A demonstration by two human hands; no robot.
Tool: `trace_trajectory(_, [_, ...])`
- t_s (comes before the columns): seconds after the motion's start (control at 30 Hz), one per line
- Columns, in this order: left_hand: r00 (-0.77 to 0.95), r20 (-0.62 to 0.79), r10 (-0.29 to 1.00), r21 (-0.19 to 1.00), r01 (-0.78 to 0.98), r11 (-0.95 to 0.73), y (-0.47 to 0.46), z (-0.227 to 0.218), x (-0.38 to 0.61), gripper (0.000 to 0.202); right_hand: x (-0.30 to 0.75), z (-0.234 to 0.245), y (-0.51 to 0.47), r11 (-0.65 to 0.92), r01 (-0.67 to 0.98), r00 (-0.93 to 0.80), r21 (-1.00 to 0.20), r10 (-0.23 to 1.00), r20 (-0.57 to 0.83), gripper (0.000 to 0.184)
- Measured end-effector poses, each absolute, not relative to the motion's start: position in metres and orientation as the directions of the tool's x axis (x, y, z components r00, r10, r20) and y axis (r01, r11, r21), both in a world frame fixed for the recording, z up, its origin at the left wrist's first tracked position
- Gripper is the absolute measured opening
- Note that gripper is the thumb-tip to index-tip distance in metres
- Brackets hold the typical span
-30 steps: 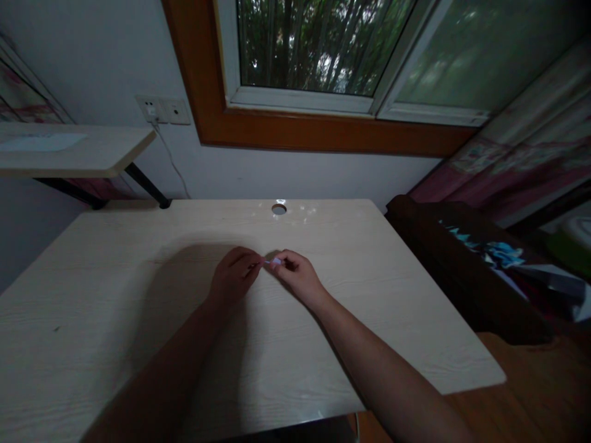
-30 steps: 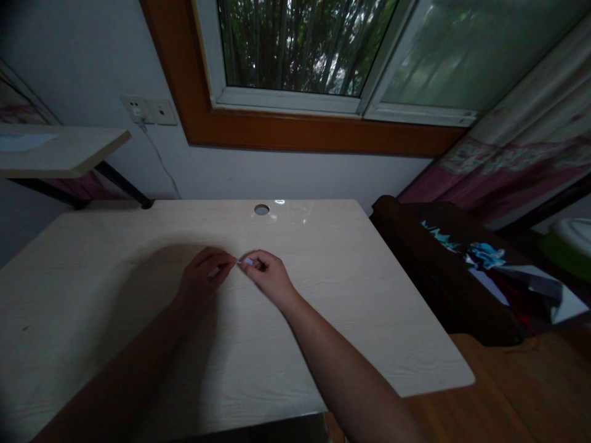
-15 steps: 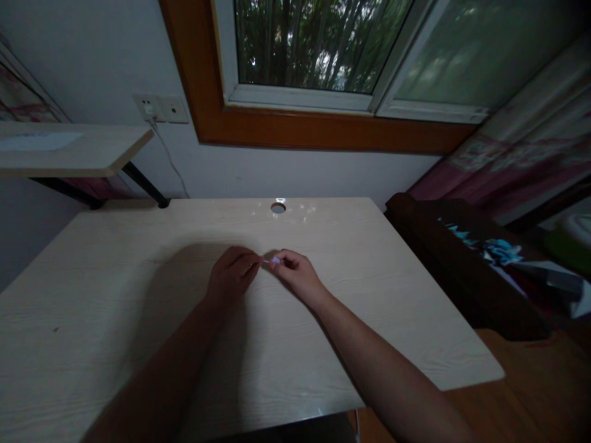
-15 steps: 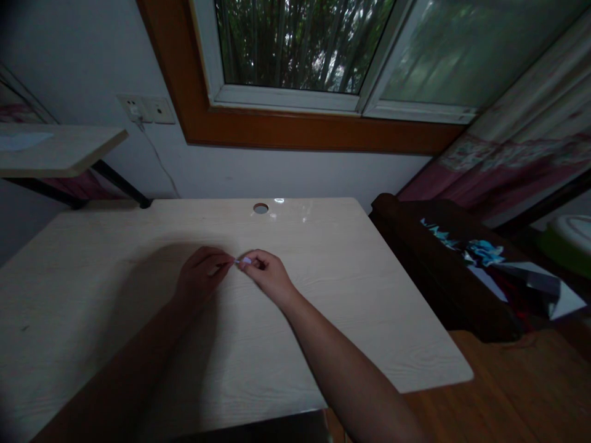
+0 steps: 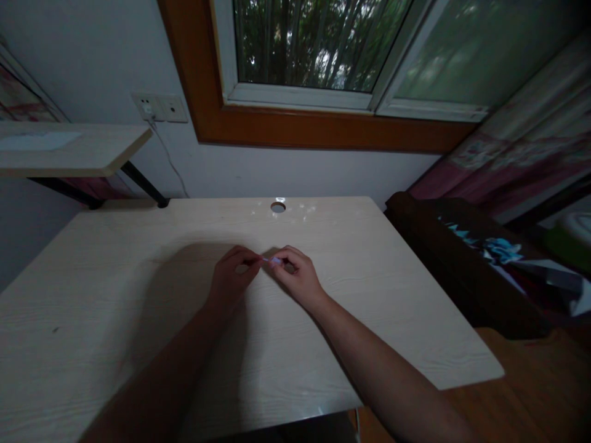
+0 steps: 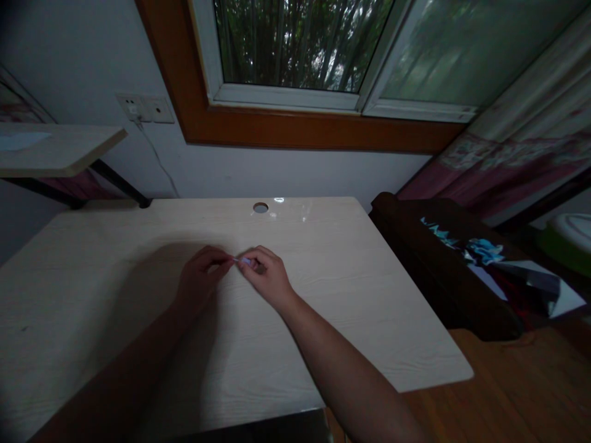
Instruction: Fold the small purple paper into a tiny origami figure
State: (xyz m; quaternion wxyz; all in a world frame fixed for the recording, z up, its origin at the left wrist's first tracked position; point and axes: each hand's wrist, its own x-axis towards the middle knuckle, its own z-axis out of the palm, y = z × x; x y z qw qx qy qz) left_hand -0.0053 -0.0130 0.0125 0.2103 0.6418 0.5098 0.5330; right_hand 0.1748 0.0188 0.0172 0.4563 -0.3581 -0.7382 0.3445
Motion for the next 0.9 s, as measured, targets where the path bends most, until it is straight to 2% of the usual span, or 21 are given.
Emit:
trace_trajectory(0.27, [-0.151, 0.192, 0.970, 0.970, 0.176, -0.165, -0.0120, 0.0118, -0.0021, 0.013, 0.1733, 0.0162, 0.0179, 0.578, 0.234, -0.314, -0.782, 0.806, 0.502, 0.010])
trace_trajectory(0.4, [-0.147, 0.148, 0.978, 0.985, 0.105, -0.134, -0.0116, 0.0112, -0.0002, 0.014, 0.1729, 0.0167, 0.0175, 0.547, 0.239, -0.294, -0.802, 0.828, 0.477, 0.011])
trace_trajectory(0.53, [-0.140, 0.158, 0.978, 0.981, 0.135, -0.139, -0.0129, 0.0119, 0.0013, 0.015, 0.1726, 0.0169, 0.0171, 0.516, 0.210, -0.270, -0.830, 0.847, 0.458, 0.010])
trace_trajectory(0.9, [-0.229, 0.367, 0.902, 0.900, 0.333, -0.281, -0.0125, 0.0117, -0.0031, 0.013, 0.1721, 0.0155, 0.0183, 0.393, 0.181, -0.205, -0.901, 0.911, 0.357, 0.016])
